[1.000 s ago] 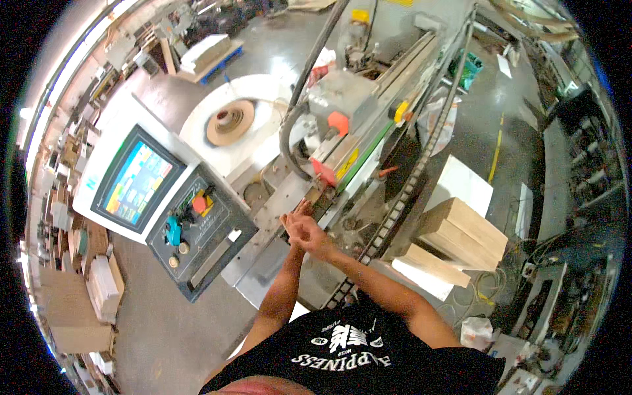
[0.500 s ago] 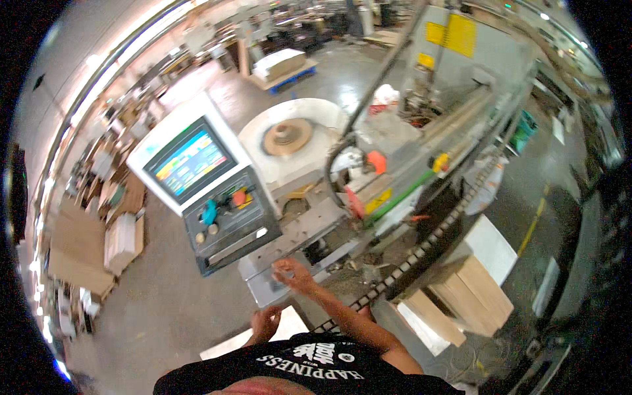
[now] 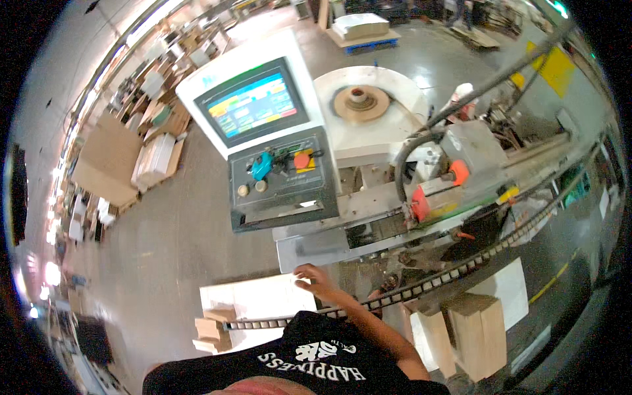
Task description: The person operates a woodworking machine, feeding wooden planks into the conveyor belt one by one. They adjust the planks as they move through the machine and stack the processed pieces on a nearby surface.
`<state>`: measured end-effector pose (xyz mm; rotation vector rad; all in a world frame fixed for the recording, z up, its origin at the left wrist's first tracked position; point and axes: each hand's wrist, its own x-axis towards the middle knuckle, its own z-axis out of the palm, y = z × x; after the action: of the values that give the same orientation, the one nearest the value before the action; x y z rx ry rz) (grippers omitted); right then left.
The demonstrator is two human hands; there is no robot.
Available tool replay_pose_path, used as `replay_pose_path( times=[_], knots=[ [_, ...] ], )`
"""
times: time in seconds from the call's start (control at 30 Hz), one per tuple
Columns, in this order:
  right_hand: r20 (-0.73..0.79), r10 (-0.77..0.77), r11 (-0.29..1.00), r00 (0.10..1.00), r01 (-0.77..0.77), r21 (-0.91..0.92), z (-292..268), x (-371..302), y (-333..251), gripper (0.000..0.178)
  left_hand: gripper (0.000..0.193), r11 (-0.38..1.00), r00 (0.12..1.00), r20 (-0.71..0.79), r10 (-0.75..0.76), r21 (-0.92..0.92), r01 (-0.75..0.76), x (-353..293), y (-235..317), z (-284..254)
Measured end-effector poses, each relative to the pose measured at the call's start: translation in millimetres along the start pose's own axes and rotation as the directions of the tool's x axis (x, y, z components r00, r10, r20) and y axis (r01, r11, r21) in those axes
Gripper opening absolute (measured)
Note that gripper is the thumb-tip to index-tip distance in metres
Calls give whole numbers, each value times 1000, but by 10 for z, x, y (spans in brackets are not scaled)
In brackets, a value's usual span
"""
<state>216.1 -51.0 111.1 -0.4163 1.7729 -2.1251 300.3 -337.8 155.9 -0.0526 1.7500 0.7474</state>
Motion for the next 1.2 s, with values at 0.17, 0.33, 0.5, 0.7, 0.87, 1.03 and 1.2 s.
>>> replay_pose_path(
  times=[0.17, 0.33, 0.5, 0.7, 0.87, 1.03, 1.2],
  knots=[
    [-238, 144, 988, 961, -128, 82, -690, -689, 319, 38, 41, 981, 942, 328, -76, -146, 130, -646, -462, -164],
    [-435, 207, 974, 876, -145, 172, -974, -1179, 144, 37, 43, 875, 871, 478, -112, -368, 314, -1214, -1053, -30],
    [-582, 141, 990, 801, -108, 91, -1066, -1351, 54, 38, 31, 836, 817, 565, -117, -388, 388, -989, -1559, 199],
    [-627, 27, 934, 779, -243, -262, -903, -1354, -80, 40, 27, 635, 985, -128, -118, 753, 175, -794, -1142, -477],
    [-443, -198, 488, 874, -304, -818, -783, -1445, -920, 44, 18, 837, 825, -505, 254, 542, 74, -372, -181, -504],
    [-689, -150, 478, 709, -558, -678, -936, -2250, -1530, 58, 13, 721, 590, -462, 662, 608, -333, 277, 567, -111],
    [-933, 111, 68, 343, -939, -338, -914, -3447, -1547, 88, 11, 422, 450, -124, 884, 626, -656, 911, 1361, 331]
  ],
)
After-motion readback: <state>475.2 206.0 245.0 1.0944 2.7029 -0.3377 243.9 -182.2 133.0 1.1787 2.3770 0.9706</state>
